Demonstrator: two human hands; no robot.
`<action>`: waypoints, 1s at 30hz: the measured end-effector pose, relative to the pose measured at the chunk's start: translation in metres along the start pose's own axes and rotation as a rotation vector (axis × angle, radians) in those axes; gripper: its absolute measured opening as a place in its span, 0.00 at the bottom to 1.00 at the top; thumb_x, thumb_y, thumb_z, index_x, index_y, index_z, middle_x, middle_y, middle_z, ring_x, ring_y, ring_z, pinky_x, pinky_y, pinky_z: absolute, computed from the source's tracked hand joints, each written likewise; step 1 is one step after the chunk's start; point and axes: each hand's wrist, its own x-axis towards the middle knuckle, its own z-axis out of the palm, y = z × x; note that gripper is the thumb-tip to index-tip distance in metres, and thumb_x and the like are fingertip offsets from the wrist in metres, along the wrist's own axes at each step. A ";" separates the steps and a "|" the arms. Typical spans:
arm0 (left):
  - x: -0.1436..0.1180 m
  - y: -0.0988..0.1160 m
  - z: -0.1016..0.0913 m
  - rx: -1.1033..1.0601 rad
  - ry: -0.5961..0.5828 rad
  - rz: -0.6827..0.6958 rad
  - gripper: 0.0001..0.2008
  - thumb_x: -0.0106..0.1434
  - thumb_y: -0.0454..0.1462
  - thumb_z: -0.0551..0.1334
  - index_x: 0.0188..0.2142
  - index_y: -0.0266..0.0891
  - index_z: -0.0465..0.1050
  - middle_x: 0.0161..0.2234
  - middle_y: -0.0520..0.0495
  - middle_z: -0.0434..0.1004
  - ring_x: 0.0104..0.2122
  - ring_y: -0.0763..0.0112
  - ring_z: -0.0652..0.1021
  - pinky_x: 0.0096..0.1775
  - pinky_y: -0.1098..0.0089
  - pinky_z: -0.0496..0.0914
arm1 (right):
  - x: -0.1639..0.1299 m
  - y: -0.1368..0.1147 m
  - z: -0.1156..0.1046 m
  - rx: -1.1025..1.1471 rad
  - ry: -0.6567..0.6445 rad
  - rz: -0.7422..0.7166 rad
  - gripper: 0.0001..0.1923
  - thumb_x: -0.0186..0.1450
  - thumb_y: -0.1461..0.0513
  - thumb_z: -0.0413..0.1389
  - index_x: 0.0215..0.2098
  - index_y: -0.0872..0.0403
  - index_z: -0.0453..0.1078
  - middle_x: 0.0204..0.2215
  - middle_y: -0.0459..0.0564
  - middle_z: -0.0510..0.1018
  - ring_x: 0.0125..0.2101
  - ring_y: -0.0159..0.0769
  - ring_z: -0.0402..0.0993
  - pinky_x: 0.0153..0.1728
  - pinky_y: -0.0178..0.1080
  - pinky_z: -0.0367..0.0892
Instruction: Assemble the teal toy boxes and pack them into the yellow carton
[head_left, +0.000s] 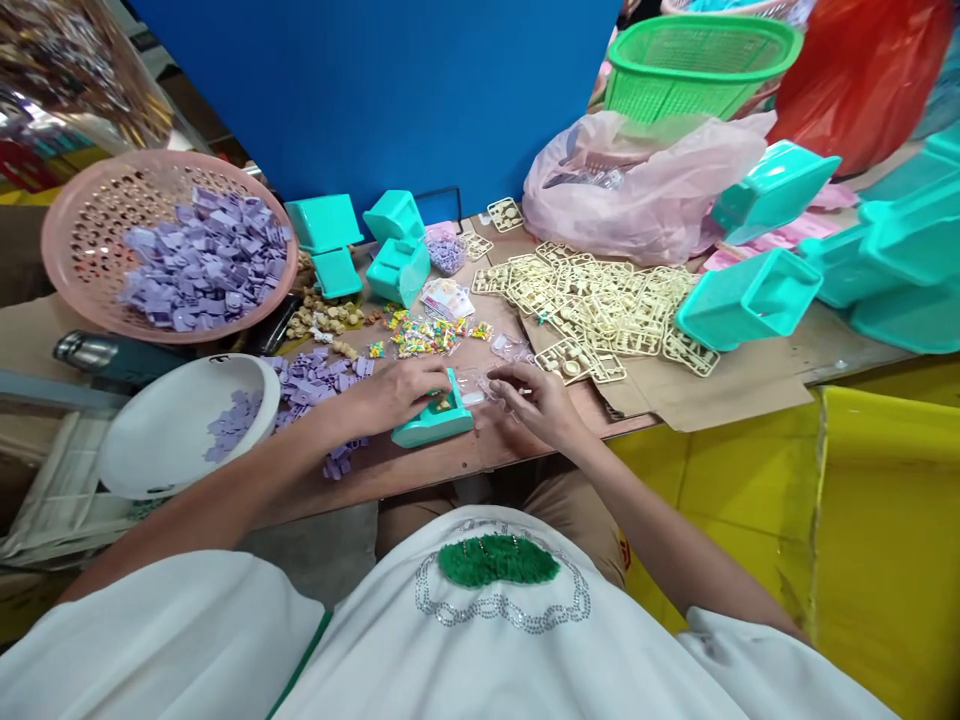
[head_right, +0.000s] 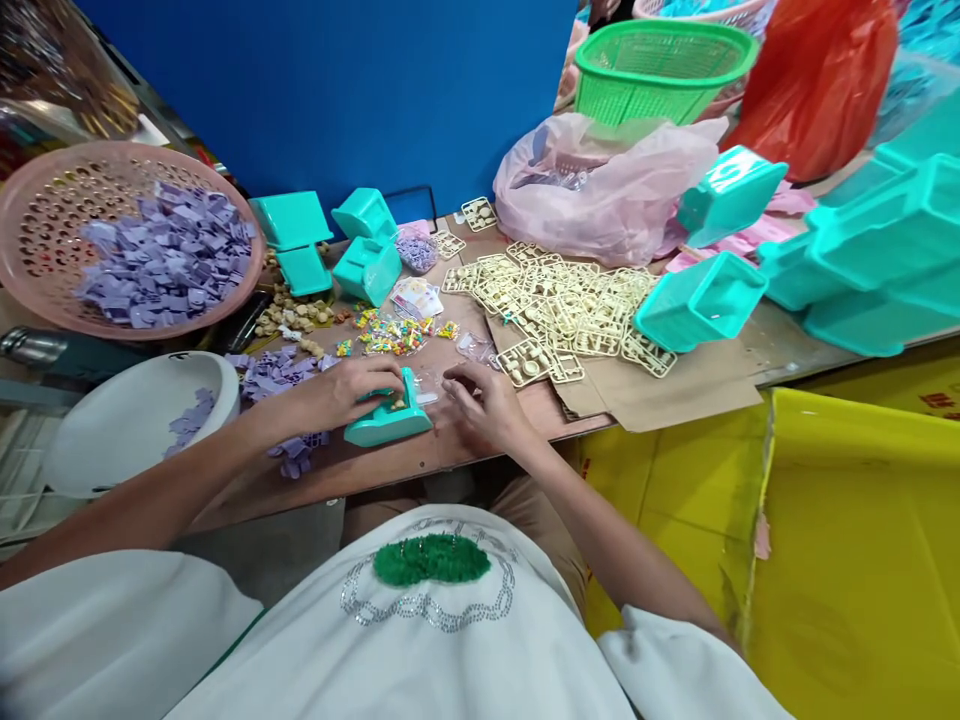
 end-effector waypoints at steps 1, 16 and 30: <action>-0.004 0.002 -0.003 -0.018 0.029 -0.023 0.12 0.73 0.29 0.57 0.46 0.39 0.80 0.49 0.40 0.81 0.48 0.61 0.82 0.50 0.65 0.75 | 0.000 0.000 0.000 -0.001 0.000 0.010 0.16 0.70 0.51 0.59 0.40 0.54 0.81 0.34 0.52 0.85 0.31 0.36 0.78 0.30 0.35 0.70; -0.063 0.030 0.092 -0.168 0.539 -0.650 0.55 0.60 0.47 0.78 0.77 0.49 0.49 0.72 0.36 0.65 0.71 0.49 0.69 0.70 0.51 0.67 | 0.005 -0.009 0.018 0.144 -0.004 0.021 0.25 0.75 0.44 0.55 0.37 0.54 0.80 0.32 0.51 0.82 0.33 0.38 0.78 0.36 0.39 0.74; -0.055 0.027 0.119 -0.321 0.744 -0.636 0.58 0.57 0.40 0.80 0.77 0.51 0.48 0.72 0.34 0.67 0.71 0.46 0.70 0.68 0.47 0.69 | -0.004 -0.030 0.035 -0.149 -0.184 -0.360 0.21 0.81 0.56 0.48 0.53 0.51 0.83 0.54 0.58 0.85 0.55 0.45 0.82 0.56 0.50 0.79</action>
